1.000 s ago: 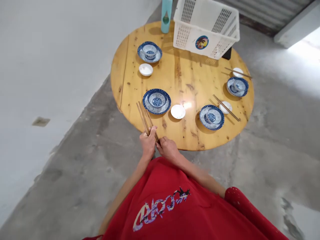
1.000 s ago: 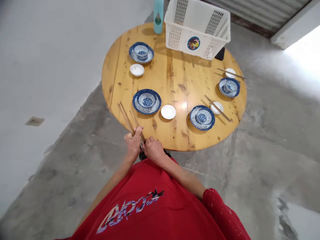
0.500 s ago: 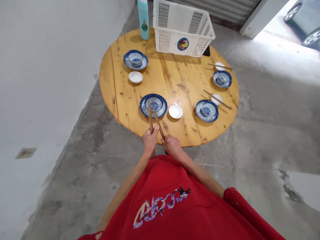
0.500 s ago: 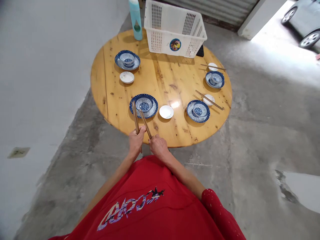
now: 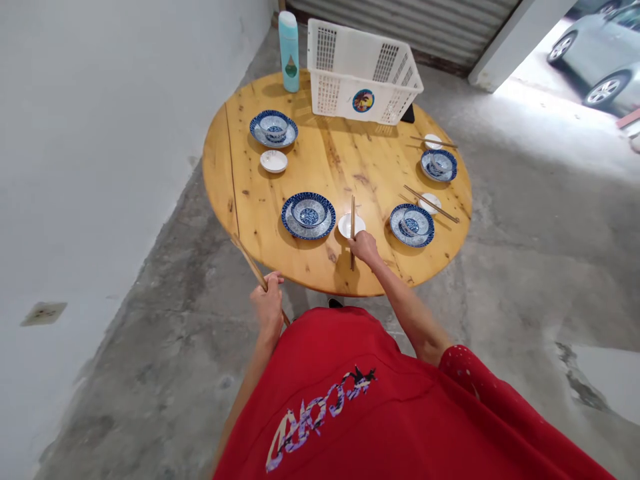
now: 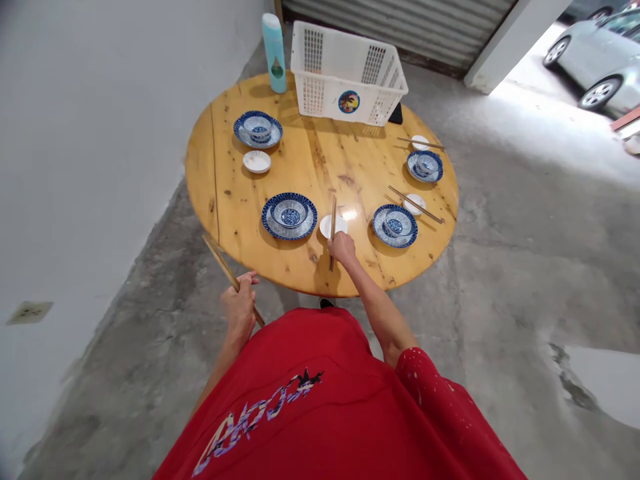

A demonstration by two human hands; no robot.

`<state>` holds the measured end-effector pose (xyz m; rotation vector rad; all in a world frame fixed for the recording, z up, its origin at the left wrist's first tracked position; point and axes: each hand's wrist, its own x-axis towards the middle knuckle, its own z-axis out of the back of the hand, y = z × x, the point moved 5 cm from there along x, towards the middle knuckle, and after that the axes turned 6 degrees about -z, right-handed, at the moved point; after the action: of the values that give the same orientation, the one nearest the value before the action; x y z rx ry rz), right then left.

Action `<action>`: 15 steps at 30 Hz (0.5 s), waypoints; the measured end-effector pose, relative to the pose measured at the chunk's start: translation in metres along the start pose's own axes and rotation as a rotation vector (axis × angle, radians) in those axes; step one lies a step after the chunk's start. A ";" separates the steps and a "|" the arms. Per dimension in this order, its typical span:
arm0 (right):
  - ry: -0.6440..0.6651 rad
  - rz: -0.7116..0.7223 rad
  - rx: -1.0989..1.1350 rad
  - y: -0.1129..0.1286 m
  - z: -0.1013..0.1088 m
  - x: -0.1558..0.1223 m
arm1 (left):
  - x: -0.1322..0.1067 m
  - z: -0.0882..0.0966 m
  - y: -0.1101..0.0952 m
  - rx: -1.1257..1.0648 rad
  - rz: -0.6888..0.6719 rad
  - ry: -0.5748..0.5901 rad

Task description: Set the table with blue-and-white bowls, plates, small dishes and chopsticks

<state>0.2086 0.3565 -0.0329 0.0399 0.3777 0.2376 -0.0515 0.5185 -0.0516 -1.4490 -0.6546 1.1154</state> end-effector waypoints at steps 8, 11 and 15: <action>-0.017 -0.012 -0.015 0.010 0.007 0.024 | -0.010 0.001 -0.003 -0.022 0.025 0.005; 0.003 -0.020 -0.030 0.010 0.010 0.029 | -0.010 -0.004 -0.003 -0.017 0.024 0.014; 0.020 -0.025 -0.047 0.010 0.009 0.029 | -0.008 -0.007 -0.001 -0.035 0.020 0.014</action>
<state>0.2356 0.3727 -0.0342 -0.0132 0.3918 0.2221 -0.0486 0.5087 -0.0493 -1.4950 -0.6546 1.1128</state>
